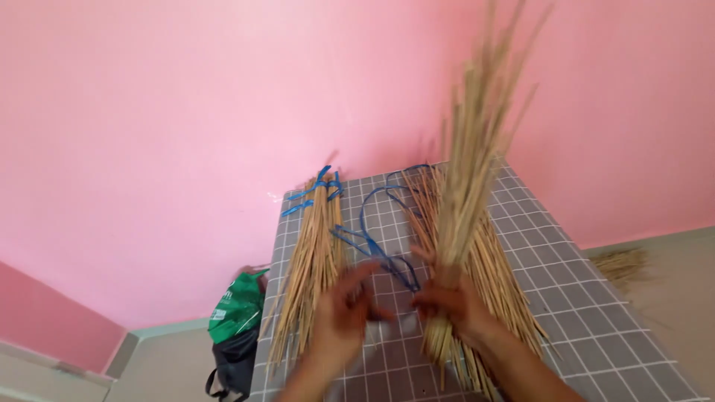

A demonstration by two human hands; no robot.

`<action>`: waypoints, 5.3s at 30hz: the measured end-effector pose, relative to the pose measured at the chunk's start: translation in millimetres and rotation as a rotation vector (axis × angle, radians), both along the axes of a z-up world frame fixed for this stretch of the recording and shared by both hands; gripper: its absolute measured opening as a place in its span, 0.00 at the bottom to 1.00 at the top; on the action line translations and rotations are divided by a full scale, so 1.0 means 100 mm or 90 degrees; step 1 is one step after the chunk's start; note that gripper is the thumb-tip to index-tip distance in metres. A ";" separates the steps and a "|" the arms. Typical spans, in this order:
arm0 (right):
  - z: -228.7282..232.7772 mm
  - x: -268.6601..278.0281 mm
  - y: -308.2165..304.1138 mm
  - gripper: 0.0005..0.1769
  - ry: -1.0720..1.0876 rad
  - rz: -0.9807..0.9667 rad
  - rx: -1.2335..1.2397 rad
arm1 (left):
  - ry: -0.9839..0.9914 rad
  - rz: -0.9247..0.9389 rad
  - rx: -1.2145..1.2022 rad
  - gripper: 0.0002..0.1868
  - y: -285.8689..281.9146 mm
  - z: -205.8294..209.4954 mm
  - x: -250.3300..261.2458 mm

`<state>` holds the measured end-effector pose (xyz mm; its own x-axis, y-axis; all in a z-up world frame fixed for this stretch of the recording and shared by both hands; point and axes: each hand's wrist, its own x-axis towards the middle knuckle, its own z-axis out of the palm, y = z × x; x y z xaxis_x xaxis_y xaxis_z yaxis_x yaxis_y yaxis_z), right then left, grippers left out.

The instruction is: Assembling brooms by gathering thin wooden sticks into bundles and tying them together with plastic strips.

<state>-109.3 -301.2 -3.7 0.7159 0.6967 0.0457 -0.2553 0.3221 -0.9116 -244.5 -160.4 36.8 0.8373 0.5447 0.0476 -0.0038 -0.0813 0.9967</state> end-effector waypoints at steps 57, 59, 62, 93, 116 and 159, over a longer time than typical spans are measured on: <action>0.19 0.25 -0.18 0.38 -0.007 -0.218 -0.020 | 0.234 0.131 -0.020 0.21 -0.15 0.05 -0.52; 0.21 0.21 -0.19 0.41 -0.008 -0.214 -0.021 | 0.334 0.001 0.114 0.26 -0.18 0.06 -0.56; 0.27 0.17 -0.18 0.51 -0.017 -0.202 -0.020 | 0.248 -0.049 0.294 0.26 -0.17 -0.17 -0.63; -0.38 -1.01 0.05 0.12 -0.135 -0.149 -0.179 | -0.153 -0.005 0.218 0.26 -0.34 -0.15 -0.84; -1.10 -1.93 -0.14 0.21 -0.260 -0.228 -0.182 | -0.178 -0.163 0.031 0.09 -0.50 -0.08 -0.22; 0.00 -1.25 -0.10 0.20 -0.405 -0.008 -0.386 | -0.456 -0.246 -0.226 0.08 -0.23 0.29 -0.38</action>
<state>-234.0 -311.3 -4.1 0.6884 0.7227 0.0625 0.3593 -0.2650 -0.8948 -282.9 -183.1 65.4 0.7993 0.3129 0.5131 -0.6001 0.3682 0.7102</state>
